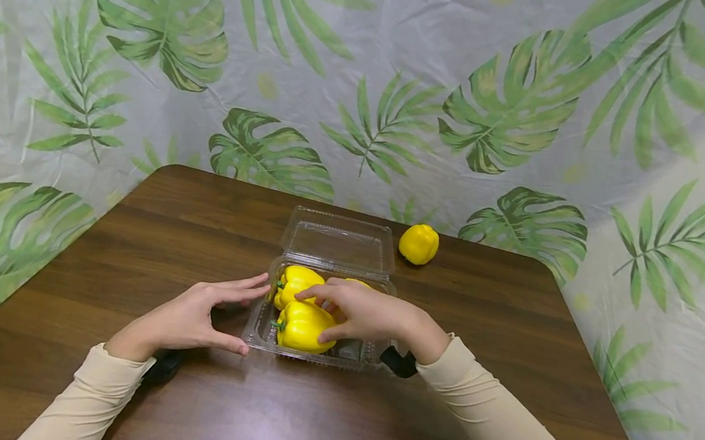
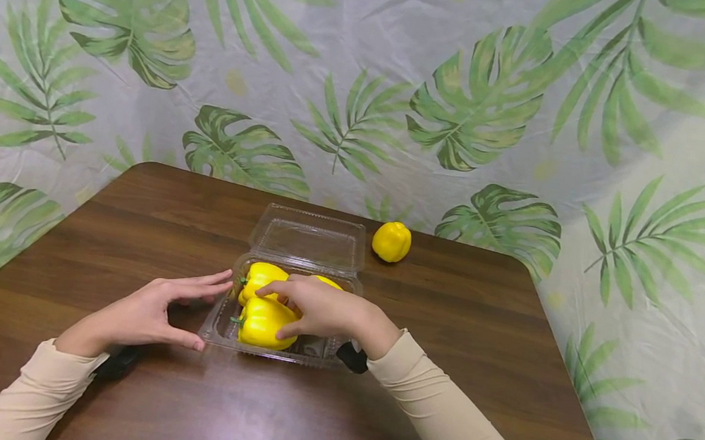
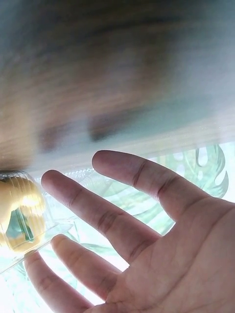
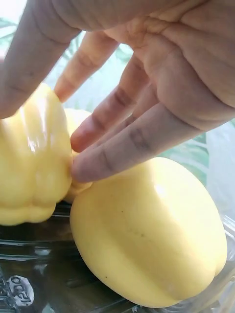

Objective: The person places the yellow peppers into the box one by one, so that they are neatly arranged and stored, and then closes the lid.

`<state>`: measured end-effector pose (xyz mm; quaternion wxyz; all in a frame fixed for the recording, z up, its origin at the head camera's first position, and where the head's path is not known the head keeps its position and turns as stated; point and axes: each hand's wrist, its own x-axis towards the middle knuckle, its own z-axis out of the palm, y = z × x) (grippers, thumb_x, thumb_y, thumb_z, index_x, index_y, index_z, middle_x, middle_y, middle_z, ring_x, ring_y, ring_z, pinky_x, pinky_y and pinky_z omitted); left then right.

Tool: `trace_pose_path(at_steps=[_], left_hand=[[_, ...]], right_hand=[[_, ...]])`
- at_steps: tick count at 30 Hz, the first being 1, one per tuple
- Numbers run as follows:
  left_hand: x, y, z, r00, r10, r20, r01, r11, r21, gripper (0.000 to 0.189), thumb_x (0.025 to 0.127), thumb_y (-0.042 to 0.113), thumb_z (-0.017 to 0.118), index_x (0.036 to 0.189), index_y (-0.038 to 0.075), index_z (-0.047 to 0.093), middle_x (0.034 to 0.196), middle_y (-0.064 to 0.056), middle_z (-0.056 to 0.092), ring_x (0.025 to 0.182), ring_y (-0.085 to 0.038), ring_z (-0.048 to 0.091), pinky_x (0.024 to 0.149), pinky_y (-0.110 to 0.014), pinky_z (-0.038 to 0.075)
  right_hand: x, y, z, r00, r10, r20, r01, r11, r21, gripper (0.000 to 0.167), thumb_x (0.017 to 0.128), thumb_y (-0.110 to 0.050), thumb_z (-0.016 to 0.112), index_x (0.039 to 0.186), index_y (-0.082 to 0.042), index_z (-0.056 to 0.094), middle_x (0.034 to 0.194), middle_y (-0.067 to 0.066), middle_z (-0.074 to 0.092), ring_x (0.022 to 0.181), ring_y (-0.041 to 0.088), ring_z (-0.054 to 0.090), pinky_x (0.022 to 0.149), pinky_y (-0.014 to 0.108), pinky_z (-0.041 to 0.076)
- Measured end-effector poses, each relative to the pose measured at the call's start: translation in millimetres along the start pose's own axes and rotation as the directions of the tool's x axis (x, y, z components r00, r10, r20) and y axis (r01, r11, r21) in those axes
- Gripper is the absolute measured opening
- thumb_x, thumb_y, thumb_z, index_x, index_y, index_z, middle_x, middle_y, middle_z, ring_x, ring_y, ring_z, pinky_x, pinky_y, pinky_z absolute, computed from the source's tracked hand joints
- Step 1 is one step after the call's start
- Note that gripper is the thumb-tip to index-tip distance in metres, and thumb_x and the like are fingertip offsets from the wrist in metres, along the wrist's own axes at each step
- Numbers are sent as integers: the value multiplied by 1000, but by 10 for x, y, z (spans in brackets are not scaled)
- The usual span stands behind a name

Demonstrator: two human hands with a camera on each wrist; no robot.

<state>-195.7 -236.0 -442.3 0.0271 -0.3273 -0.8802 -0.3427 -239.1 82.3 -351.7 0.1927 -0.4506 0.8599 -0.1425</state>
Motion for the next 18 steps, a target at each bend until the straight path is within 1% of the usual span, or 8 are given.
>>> trace_pose_path(at_steps=[3, 6, 13, 18], left_hand=[[-1, 2, 0, 1000, 2, 0, -2, 1000, 2, 94, 77, 47, 96, 157, 18, 58, 170, -2, 46, 151, -29, 52, 117, -59, 46], [0, 2, -1, 1000, 1, 4, -1, 1000, 5, 94, 77, 50, 95, 157, 18, 57, 170, -2, 45, 151, -30, 51, 117, -61, 46], [7, -4, -2, 1000, -2, 8, 2, 1000, -1, 93, 78, 49, 95, 157, 19, 57, 171, -3, 44, 152, -32, 50, 117, -61, 45], [0, -9, -4, 1000, -8, 10, 8, 1000, -2, 93, 78, 50, 94, 157, 18, 57, 171, -4, 44, 152, -33, 50, 118, -62, 44]], right_hand=[[19, -2, 11, 999, -23, -21, 23, 999, -32, 65, 94, -21, 85, 153, -14, 59, 124, 6, 66, 113, 23, 65, 100, 34, 56], [38, -1, 28, 999, -35, -28, 34, 998, -43, 64, 94, -21, 86, 152, -14, 60, 123, 5, 66, 111, 23, 64, 98, 32, 55], [72, -6, 47, 999, -32, -20, 31, 998, -48, 65, 94, -22, 85, 153, -15, 60, 120, 2, 66, 107, 23, 62, 93, 29, 53], [103, -39, 45, 1000, -30, 2, 30, 997, -78, 67, 95, -22, 85, 156, -17, 58, 125, 2, 68, 107, 23, 60, 93, 29, 51]])
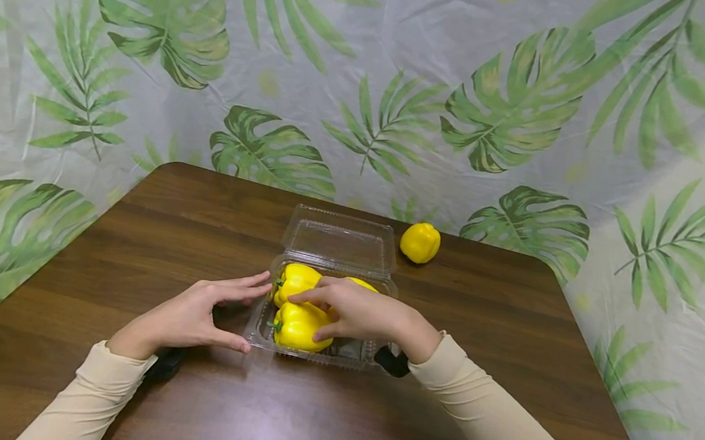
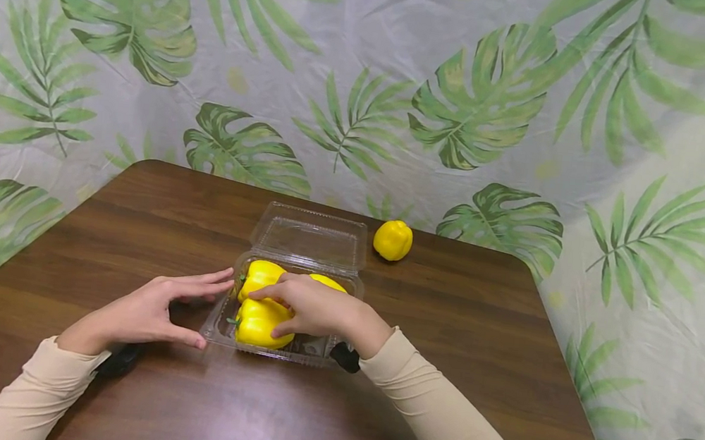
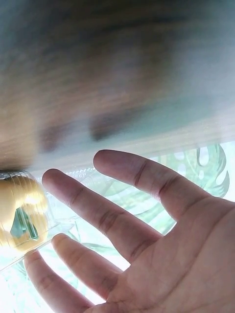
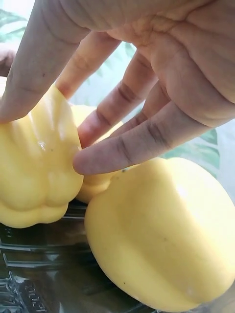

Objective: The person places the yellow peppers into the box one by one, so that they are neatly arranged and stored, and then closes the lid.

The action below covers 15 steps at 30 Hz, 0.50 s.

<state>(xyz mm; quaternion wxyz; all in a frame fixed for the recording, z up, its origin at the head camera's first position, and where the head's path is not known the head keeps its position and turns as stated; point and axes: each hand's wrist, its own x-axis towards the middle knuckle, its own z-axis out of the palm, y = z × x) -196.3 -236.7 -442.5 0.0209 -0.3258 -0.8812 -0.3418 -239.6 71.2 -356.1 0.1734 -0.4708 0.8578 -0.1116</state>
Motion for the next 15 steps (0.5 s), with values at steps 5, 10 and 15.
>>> trace_pose_path(at_steps=[5, 10, 15], left_hand=[[2, 6, 0, 1000, -1, 4, 1, 1000, -2, 94, 78, 54, 93, 157, 18, 57, 171, -3, 44, 153, -33, 49, 117, -62, 44], [5, 7, 4, 1000, 3, -1, -3, 1000, 6, 93, 79, 54, 93, 157, 20, 57, 171, -2, 45, 152, -31, 50, 117, -62, 45], [-1, 9, 15, 1000, 4, -4, -4, 1000, 7, 93, 79, 52, 93, 158, 19, 57, 171, -2, 44, 151, -31, 51, 116, -62, 46]], right_hand=[[17, -48, -15, 1000, 11, 20, -11, 1000, -24, 70, 94, -21, 85, 158, -17, 56, 116, 4, 64, 100, 21, 57, 86, 27, 49], [27, -87, -28, 999, 36, 36, -34, 998, -49, 72, 95, -23, 84, 160, -20, 53, 110, 5, 60, 94, 20, 56, 81, 25, 47], [33, -104, -32, 997, 59, 57, -56, 997, -53, 72, 96, -24, 83, 161, -21, 52, 113, 6, 59, 92, 16, 53, 81, 26, 47]])
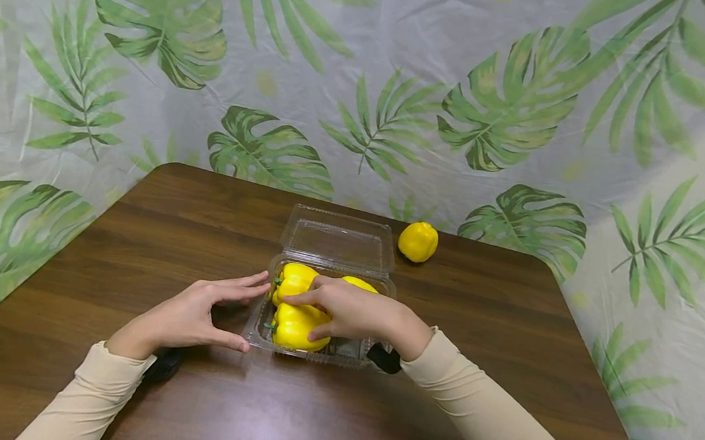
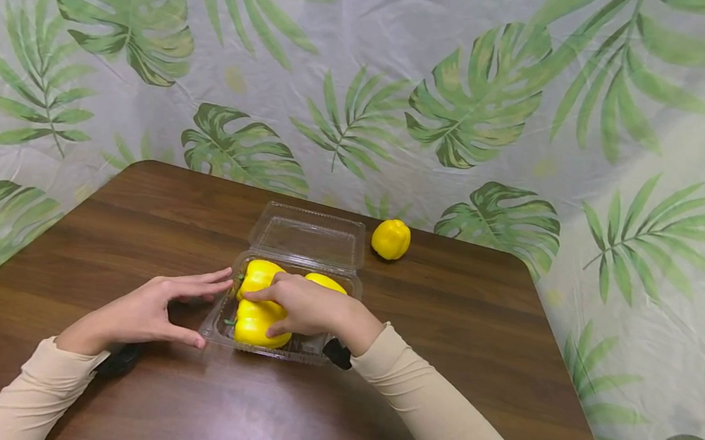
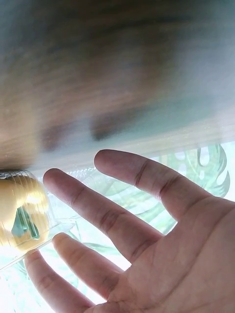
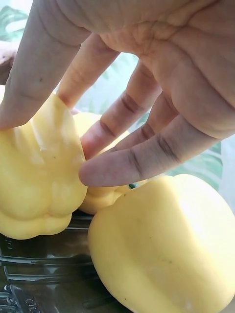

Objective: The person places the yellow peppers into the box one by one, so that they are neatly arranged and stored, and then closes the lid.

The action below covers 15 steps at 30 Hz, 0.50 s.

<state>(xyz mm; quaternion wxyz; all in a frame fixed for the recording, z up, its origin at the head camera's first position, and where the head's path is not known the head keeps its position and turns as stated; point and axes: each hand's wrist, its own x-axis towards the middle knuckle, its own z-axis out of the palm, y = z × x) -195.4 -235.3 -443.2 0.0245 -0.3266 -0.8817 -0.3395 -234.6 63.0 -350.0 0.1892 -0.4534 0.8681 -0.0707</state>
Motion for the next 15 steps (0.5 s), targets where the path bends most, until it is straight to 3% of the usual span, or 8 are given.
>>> trace_pose_path(at_steps=[7, 14, 15], left_hand=[[-8, 2, 5, 1000, -5, -1, 5, 1000, 6, 93, 79, 54, 92, 157, 17, 57, 171, -1, 45, 151, -30, 51, 117, -61, 45], [-3, 1, -1, 1000, -4, -3, 4, 1000, 10, 93, 80, 56, 91, 158, 18, 57, 170, 0, 45, 151, -29, 51, 117, -60, 45], [-2, 1, -3, 1000, -4, -3, 4, 1000, 10, 93, 80, 56, 91, 158, 18, 57, 171, 0, 45, 151, -29, 51, 117, -60, 45]], right_hand=[[-4, 27, 5, 1000, -16, -6, 16, 1000, -14, 73, 97, -27, 83, 162, -22, 50, 110, 6, 59, 93, 16, 52, 83, 27, 47], [-47, 64, -17, 1000, 1, -12, -1, 1000, 5, 75, 98, -30, 82, 164, -23, 47, 140, 5, 66, 112, 20, 60, 101, 34, 52], [-53, 69, -24, 1000, 1, -13, -1, 1000, 10, 75, 98, -31, 82, 164, -23, 47, 138, 5, 67, 113, 21, 61, 101, 36, 53]])
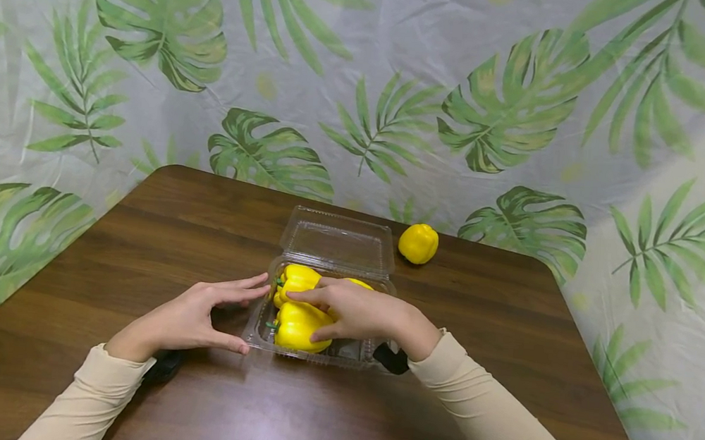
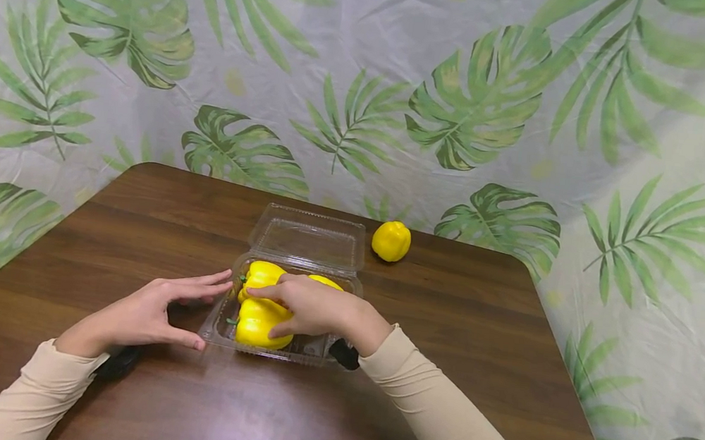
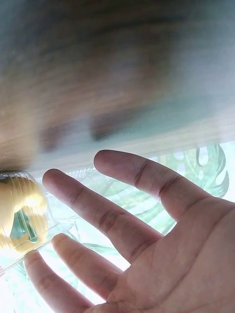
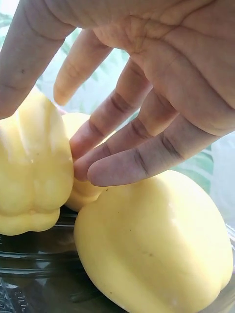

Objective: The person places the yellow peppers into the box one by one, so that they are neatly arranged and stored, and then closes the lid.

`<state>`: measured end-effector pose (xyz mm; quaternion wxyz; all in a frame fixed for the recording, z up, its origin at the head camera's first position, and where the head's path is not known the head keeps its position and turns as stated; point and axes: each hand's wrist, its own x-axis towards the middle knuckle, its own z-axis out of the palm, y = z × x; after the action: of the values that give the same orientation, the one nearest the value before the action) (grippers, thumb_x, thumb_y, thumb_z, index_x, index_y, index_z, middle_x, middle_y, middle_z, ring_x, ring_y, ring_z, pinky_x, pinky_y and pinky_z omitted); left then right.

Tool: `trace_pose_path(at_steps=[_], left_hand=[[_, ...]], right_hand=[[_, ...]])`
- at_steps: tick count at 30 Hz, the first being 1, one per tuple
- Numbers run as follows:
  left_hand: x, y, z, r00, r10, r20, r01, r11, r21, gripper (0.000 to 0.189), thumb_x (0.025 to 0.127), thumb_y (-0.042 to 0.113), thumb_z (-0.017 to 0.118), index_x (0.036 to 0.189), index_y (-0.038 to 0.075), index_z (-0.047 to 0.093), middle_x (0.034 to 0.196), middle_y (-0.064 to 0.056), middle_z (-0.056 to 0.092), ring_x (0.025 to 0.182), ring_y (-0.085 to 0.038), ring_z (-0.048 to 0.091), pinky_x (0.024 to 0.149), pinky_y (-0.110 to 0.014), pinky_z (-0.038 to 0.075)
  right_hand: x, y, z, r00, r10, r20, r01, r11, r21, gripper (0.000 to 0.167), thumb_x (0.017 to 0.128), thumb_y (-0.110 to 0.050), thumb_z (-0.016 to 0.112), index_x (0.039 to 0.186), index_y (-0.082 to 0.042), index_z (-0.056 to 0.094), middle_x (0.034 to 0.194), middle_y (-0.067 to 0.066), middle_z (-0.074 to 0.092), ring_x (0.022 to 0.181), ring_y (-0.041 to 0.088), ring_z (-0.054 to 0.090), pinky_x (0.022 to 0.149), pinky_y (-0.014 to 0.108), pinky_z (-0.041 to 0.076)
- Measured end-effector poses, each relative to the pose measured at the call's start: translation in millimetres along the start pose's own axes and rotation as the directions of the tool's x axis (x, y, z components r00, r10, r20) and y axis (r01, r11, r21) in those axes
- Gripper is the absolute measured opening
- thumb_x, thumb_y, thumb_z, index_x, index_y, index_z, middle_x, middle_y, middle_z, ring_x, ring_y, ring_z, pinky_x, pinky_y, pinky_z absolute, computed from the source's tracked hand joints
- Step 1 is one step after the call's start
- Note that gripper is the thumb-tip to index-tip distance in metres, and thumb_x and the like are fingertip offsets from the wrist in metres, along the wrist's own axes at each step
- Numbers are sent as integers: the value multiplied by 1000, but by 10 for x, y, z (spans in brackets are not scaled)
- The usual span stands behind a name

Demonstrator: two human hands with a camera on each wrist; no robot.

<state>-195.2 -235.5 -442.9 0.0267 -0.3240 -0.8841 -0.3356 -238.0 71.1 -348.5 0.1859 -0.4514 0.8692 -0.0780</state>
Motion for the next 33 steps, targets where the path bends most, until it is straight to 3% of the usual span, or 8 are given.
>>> trace_pose_path(at_steps=[6, 21, 29, 33], left_hand=[[-1, 5, -1, 1000, 0, 1, 0, 1000, -12, 93, 80, 55, 92, 158, 17, 57, 171, -1, 45, 151, -30, 52, 116, -61, 46], [-2, 24, 1, 1000, -4, -1, 4, 1000, -9, 93, 79, 47, 95, 158, 17, 56, 170, -1, 45, 151, -30, 52, 116, -61, 46], [-5, 12, 10, 1000, -5, -4, 5, 1000, 0, 93, 78, 45, 96, 158, 18, 57, 170, 0, 46, 150, -30, 53, 115, -62, 46], [-3, 12, 7, 1000, -4, -9, 4, 1000, 5, 93, 78, 44, 96, 157, 17, 57, 170, 0, 46, 149, -29, 55, 115, -61, 47]], right_hand=[[-45, 43, -40, 1000, -10, -23, 12, 998, 65, 70, 97, -28, 82, 160, -18, 53, 129, 6, 67, 117, 25, 65, 101, 36, 55], [-263, 337, -225, 990, 33, -139, -8, 984, 178, 55, 103, -27, 75, 155, -15, 59, 145, 10, 64, 132, 30, 64, 109, 49, 55], [-437, 640, -321, 961, 185, -207, -141, 967, 213, 52, 104, -31, 73, 154, -21, 60, 152, 8, 57, 134, 31, 58, 109, 52, 52], [-499, 788, -372, 944, 229, -236, -182, 962, 205, 52, 103, -31, 74, 153, -21, 60, 140, 7, 59, 115, 26, 58, 98, 47, 54]])
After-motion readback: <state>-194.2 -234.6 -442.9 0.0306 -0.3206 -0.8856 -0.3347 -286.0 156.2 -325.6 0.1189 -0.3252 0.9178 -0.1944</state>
